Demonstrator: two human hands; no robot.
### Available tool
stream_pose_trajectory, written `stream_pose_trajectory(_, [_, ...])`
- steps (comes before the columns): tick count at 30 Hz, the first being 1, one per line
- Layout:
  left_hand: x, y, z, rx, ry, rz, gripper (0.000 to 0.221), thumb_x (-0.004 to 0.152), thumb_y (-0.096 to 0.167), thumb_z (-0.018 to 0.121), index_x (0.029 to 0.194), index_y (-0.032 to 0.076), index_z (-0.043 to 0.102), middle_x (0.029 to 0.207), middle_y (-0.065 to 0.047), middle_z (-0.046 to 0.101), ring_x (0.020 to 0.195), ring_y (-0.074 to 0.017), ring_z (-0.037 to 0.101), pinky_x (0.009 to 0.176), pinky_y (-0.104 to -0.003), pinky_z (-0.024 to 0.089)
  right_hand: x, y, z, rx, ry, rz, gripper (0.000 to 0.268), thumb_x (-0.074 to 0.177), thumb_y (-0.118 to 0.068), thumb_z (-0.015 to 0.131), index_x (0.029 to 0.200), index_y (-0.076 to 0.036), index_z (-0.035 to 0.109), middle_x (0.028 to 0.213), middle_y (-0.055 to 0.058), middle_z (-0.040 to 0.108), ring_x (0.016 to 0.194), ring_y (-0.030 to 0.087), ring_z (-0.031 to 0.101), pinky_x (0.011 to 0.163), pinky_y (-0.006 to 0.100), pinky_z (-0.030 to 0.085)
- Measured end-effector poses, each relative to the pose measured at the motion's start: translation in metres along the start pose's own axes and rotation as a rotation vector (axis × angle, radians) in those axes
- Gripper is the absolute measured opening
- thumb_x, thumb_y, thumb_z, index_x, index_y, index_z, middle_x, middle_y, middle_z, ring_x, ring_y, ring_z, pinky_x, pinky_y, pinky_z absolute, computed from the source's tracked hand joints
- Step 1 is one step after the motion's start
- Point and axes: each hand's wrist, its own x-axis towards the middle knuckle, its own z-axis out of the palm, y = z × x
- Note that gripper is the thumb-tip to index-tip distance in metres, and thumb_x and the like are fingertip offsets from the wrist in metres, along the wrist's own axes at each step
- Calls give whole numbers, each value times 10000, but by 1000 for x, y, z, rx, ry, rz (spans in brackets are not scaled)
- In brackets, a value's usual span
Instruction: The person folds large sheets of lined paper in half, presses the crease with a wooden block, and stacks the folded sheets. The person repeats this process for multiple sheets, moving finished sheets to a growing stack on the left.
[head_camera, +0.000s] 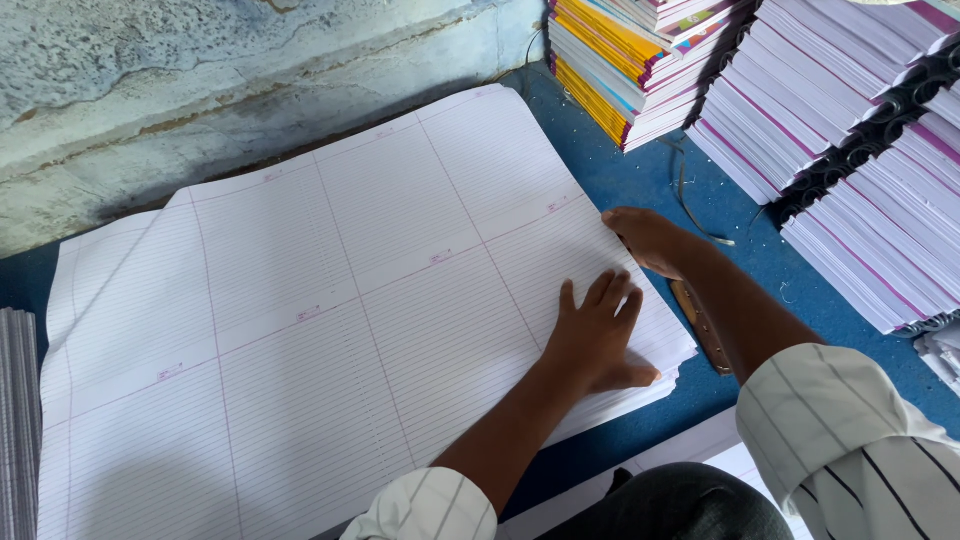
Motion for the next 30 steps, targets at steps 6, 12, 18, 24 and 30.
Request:
stream_pose_trajectory(6, [-1, 1, 10, -13, 37, 17, 1120, 713, 657, 706, 1544, 25, 302, 1660, -214, 209, 1546, -345, 186, 1151, -739, 178, -3, -6, 2, -136, 52, 1, 501, 1046, -352, 439, 1472, -103, 524, 1540, 136, 510, 1389, 327, 502, 1183, 497, 353])
stream_pose_trajectory(12, [-4, 3, 17, -65, 66, 17, 1057, 723, 623, 687, 1525, 24, 345, 1657, -203, 234, 1549, -324, 196, 1158, -742, 165, -3, -6, 1, -109, 36, -2, 498, 1007, -305, 548, 1449, -78, 554, 1453, 171, 589, 1327, 332, 562, 1164, 486, 396])
stream_pose_trajectory(18, [-3, 2, 22, -75, 73, 19, 1031, 749, 599, 677, 1531, 18, 342, 1663, -197, 241, 1558, -317, 193, 1166, -742, 146, -2, -4, 1, -160, 40, -23, 499, 1001, -325, 548, 1436, -81, 569, 1420, 175, 627, 1295, 331, 598, 1136, 485, 430])
stream_pose_trajectory(24, [-1, 2, 22, -76, 64, 11, 1041, 741, 601, 673, 1532, 19, 327, 1658, -193, 235, 1552, -314, 189, 1162, -738, 141, -2, -4, 2, -135, 48, 6, 475, 1023, -353, 515, 1399, -77, 604, 1426, 165, 618, 1316, 326, 563, 1158, 487, 383])
stream_pose_trajectory(30, [-3, 1, 25, -76, 101, 3, 1052, 737, 620, 674, 1539, 29, 337, 1654, -191, 257, 1547, -320, 204, 1182, -710, 127, 0, 0, 1, -102, 44, -1, 486, 1031, -379, 509, 1384, -60, 607, 1397, 164, 634, 1276, 326, 591, 1141, 477, 407])
